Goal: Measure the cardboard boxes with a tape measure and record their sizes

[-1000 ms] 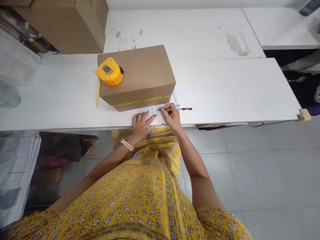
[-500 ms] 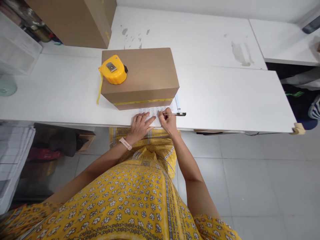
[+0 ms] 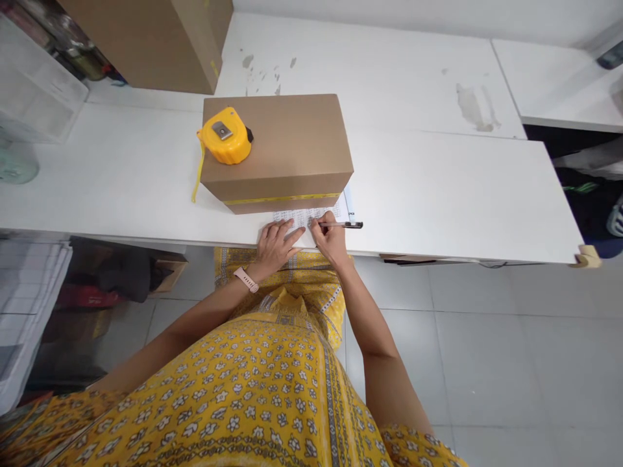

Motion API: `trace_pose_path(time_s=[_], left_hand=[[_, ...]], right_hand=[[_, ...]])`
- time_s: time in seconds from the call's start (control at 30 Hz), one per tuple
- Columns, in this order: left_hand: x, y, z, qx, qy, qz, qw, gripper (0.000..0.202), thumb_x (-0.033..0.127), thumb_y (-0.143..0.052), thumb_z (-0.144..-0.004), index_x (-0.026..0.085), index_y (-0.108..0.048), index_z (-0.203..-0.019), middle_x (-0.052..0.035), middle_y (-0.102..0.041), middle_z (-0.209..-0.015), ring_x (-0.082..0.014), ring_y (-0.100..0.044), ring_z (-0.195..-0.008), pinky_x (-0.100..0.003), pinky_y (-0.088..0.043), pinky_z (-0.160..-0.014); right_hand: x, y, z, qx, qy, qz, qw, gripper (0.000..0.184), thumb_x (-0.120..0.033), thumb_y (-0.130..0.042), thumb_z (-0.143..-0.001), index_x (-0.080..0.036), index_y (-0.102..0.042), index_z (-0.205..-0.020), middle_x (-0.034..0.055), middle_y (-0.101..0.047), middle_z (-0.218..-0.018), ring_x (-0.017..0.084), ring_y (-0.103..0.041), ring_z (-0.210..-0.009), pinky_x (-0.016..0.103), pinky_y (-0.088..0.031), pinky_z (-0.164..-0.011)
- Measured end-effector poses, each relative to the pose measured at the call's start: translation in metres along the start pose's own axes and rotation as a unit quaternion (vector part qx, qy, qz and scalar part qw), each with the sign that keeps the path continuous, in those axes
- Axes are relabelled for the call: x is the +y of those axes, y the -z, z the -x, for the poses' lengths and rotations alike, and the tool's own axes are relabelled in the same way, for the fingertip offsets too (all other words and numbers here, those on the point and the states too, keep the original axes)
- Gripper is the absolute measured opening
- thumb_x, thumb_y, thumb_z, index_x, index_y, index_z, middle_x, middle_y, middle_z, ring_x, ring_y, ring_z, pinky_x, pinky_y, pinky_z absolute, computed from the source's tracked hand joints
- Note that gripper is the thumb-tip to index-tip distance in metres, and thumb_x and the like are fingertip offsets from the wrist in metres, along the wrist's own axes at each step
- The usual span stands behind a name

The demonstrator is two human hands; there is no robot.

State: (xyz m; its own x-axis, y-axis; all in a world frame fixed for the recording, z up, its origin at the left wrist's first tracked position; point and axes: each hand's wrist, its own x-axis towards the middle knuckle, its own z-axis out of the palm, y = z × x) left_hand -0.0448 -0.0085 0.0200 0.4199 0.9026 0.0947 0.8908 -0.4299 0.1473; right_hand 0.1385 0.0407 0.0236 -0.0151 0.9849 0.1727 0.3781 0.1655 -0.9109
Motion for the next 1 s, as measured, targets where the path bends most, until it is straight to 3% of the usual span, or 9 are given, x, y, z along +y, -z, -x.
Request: trace_pose_path(time_s=[0.67,1.0], left_hand=[[-0.0004,-0.001,-0.0002,-0.002,0.003,-0.003,1.0,0.055,0.044,-0.055,-0.102,0.028,-0.049,-0.154,-0.0146,-0.049,-0.158,-0.0339,-0.048,-0.141,-0.052,-0.033,-0.12],[-0.0005,-0.002,-0.0001,0.003,-0.001,-0.016,1.0,0.055,0.045,-0.055,-0.101,0.028,-0.05,-0.154,-0.0152,-0.05,-0.157,-0.0333,-0.049,-0.14,-0.053,-0.036,-0.118]], right_hand=[[0.0016,0.002,-0.0003,0.019,-0.011,0.001,1.0,0.036,-0.053,-0.061,-0.089,-0.025,-0.045,-0.072,-0.0077,-0.039,-0.054,0.012,-0.037,-0.055,0.027,-0.03,-0.055],[0.0005,0.0022,-0.0013,0.02,-0.003,-0.001,1.0,0.029,-0.043,-0.06,-0.087,-0.025,-0.044,-0.07,-0.0078,-0.039,-0.053,0.011,-0.037,-0.054,0.026,-0.03,-0.054]])
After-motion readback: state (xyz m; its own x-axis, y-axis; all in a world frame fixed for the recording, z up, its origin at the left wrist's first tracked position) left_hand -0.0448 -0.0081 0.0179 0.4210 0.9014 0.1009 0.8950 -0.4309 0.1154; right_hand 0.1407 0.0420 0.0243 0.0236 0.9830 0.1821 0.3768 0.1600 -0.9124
